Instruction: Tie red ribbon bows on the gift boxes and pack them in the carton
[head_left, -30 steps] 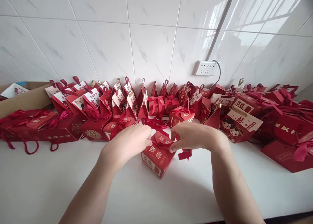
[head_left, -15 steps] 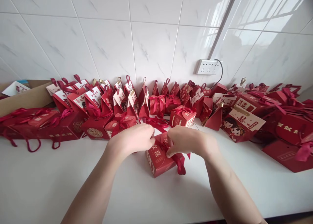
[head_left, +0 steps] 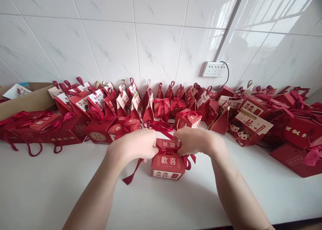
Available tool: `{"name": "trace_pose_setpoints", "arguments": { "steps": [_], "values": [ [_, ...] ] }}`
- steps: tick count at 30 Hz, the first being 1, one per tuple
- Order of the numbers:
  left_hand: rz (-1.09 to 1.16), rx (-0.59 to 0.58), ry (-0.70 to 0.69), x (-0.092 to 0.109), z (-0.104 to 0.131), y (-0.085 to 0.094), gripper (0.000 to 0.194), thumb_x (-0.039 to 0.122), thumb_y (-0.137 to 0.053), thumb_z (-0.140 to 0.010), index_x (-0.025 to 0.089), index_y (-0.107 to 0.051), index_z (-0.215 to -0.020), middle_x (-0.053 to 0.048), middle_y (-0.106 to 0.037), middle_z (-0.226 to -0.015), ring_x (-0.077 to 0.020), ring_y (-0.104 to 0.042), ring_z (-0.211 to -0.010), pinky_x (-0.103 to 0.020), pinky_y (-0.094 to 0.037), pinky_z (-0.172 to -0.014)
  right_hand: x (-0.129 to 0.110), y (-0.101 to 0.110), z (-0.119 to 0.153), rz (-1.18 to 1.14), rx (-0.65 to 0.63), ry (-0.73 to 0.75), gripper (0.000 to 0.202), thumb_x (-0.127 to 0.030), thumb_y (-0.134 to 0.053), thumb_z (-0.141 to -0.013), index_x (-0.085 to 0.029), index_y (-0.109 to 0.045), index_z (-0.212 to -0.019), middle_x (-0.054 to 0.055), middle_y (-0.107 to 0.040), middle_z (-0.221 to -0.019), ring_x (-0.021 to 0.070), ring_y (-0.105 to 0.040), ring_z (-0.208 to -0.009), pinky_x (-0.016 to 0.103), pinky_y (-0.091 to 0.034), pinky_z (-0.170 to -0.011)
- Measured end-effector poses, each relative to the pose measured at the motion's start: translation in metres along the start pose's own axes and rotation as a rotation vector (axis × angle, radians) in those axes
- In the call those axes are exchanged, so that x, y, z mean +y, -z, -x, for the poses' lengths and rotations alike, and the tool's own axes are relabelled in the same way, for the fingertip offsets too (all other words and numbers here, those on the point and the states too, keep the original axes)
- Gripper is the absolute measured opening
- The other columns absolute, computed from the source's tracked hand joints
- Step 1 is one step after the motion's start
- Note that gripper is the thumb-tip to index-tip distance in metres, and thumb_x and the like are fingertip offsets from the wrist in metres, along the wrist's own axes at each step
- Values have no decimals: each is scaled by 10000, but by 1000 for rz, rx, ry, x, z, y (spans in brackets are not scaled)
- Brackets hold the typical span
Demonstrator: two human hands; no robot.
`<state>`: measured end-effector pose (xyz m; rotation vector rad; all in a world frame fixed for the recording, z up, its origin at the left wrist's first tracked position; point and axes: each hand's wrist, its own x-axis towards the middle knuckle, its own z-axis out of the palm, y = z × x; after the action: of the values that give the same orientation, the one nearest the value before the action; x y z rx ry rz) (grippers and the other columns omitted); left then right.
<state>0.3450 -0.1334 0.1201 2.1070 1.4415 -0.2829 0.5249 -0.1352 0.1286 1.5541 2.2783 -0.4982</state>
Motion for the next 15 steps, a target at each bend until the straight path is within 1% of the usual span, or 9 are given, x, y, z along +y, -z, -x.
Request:
{"name": "trace_pose_setpoints", "arguments": {
  "steps": [3, 5, 8, 10, 12, 15],
  "values": [
    [-23, 10, -6, 0, -2, 0, 203, 282, -489, -668, 187, -484, -489, -33, -637, -548, -143, -503, -431, -274, -249, -405, 2, -1, 0, -10, -13, 17, 124, -214, -590, -643, -148, -627, -742, 34, -583, -665, 130, -497, -499, 240, -303, -383],
    [-17, 23, -10, -1, -2, 0, 207, 276, -495, -667, 186, -468, -483, -31, -632, -539, -142, -502, -429, -274, -255, -408, 3, -2, 0, -19, -10, 30, 108, -181, -581, -635, -141, -633, -720, 32, -586, -649, 115, -473, -462, 243, -293, -375],
    [15, 10, -13, -2, -2, -1, 214, 276, -492, -671, 187, -462, -479, -24, -614, -505, -149, -518, -428, -270, -279, -415, 2, -2, 2, -29, -6, 40, 97, -118, -542, -632, -138, -631, -666, 32, -590, -613, 103, -444, -422, 249, -276, -368],
    [43, -3, -15, -2, 0, -1, 226, 281, -484, -677, 188, -465, -472, -23, -605, -488, -147, -510, -408, -271, -291, -414, 2, -2, 4, -63, -44, 56, 110, -103, -520, -638, -148, -589, -565, 28, -583, -550, 106, -447, -411, 249, -279, -364],
    [61, -4, -8, -1, 1, -1, 242, 289, -481, -682, 187, -463, -464, -25, -597, -474, -139, -478, -375, -275, -287, -409, 2, -2, 6, -85, -57, 71, 170, -111, -515, -647, -160, -527, -485, 24, -567, -495, 110, -452, -403, 247, -278, -362],
    [55, 13, 13, 0, 3, -1, 242, 291, -488, -684, 189, -431, -472, -16, -567, -438, -123, -415, -333, -275, -258, -398, 2, -3, 7, -78, 5, 90, 178, -148, -531, -661, -169, -514, -485, 16, -548, -482, 105, -429, -392, 248, -249, -354]
  ]
}}
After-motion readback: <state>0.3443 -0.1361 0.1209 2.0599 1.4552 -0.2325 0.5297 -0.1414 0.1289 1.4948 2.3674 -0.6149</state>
